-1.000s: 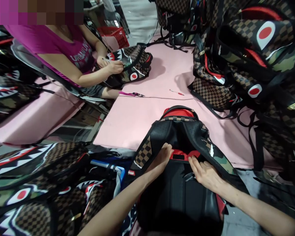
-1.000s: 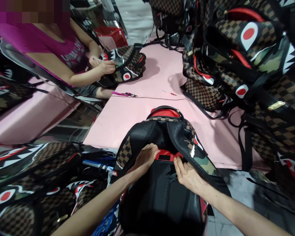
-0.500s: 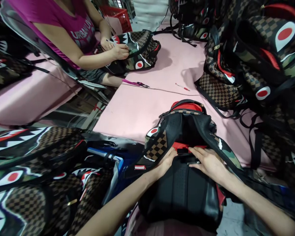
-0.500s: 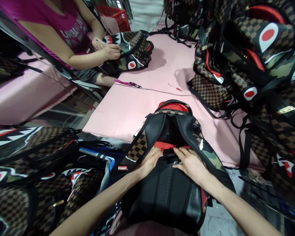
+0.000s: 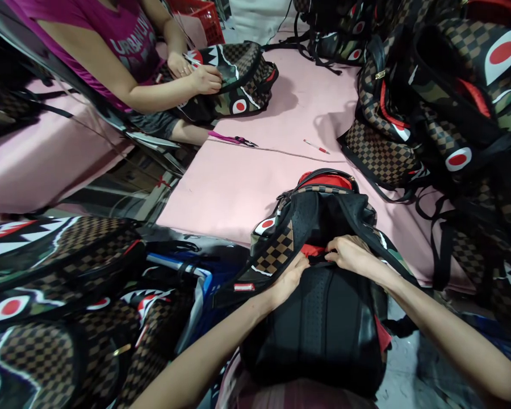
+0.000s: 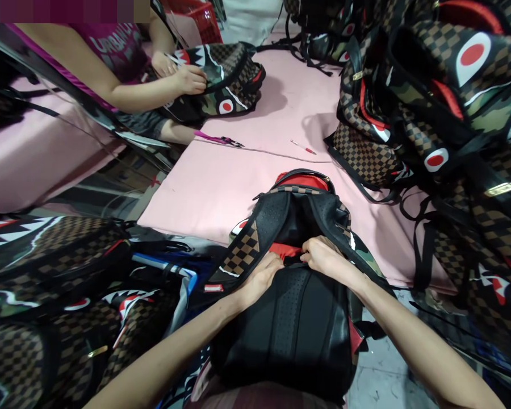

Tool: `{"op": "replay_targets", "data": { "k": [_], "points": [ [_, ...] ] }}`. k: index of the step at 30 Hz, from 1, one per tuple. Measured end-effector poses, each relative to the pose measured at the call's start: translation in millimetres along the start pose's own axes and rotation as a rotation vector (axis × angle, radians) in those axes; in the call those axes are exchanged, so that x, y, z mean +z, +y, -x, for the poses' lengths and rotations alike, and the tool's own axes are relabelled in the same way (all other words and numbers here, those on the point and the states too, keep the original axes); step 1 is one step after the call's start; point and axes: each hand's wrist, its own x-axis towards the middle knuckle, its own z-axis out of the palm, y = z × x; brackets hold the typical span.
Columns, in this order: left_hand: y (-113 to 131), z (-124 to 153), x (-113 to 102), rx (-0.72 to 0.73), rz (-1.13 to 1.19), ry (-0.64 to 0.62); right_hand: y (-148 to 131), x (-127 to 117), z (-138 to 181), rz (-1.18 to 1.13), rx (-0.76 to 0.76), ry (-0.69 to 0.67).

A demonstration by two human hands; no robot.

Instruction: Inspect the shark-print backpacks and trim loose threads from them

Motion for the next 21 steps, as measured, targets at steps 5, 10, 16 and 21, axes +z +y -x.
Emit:
{"op": "replay_targets", "data": {
  "k": [5,10,16,21],
  "points": [
    [2.7,-4.1,1.1,0.004,-0.036,0.005,0.9,4.1,-3.0,-0.074,-0.006,0.034],
    [4.8,-3.9,3.3,-0.013,-0.15,0.053,2.6,8.8,-2.9,-0.287,0.014,0.097],
    [12.5,-14.0,-0.9,-0.006,-0.101,0.086,5.8,11.6,0.0,-0.383,0.015,0.141],
    [23.6,-39.3,-24.9,0.058,-0.262,-0.109,10.0,12.3,4.9,-0.402,-0.038,0.175]
  ]
}}
